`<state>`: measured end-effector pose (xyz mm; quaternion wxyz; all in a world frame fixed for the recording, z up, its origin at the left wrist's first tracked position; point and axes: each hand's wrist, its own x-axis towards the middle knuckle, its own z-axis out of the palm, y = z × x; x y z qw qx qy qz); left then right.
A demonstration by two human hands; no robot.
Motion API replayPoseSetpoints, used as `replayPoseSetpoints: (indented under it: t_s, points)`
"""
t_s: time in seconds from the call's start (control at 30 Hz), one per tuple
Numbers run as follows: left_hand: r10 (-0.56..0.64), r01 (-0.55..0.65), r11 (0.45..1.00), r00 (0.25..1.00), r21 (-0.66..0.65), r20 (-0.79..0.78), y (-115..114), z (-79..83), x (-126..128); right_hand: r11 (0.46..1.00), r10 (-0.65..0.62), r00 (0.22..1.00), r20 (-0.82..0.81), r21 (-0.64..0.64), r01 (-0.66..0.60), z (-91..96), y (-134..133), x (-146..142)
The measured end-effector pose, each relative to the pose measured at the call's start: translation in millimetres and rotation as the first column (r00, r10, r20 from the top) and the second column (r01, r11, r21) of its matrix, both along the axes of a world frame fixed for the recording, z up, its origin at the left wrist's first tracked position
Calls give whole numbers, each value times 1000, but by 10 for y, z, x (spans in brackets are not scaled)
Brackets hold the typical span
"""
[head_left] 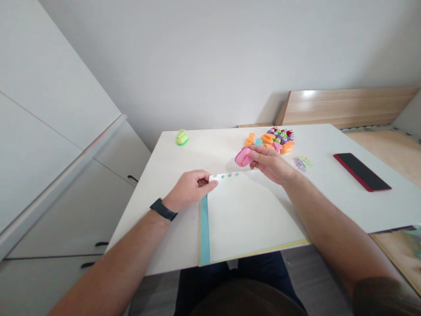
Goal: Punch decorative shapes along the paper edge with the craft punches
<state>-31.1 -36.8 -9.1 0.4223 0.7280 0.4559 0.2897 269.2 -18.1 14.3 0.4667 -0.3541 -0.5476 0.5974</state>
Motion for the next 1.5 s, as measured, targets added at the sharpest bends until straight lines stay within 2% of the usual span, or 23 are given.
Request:
replayPoseSetpoints:
  t_s: [0.23,0.57,0.73,0.87,1.17,1.5]
  points:
    - [-14,14,1000,1000,26,-14,-32,52,30,997,-3,1000,-31,-81,0,-53,20,30]
    - [-8,8,1000,1000,25,9,-40,43,32,991,-58,993,101,-118,70,-108,70,54]
    - [-4,4,999,1000,32,-6,-39,52,33,995,-38,988,147,-90,52,-87,49,41]
    - [1,-1,999,1000,38,-4,-35,49,33,994,-70,983,168,-67,82,-80,43,30]
    - [11,-12,999,1000,36,29,-30,38,30,997,-58,987,147,-48,65,-70,24,31]
    - [25,-25,1000,999,7,36,-33,60,42,997,-73,978,194,6,73,-123,44,33]
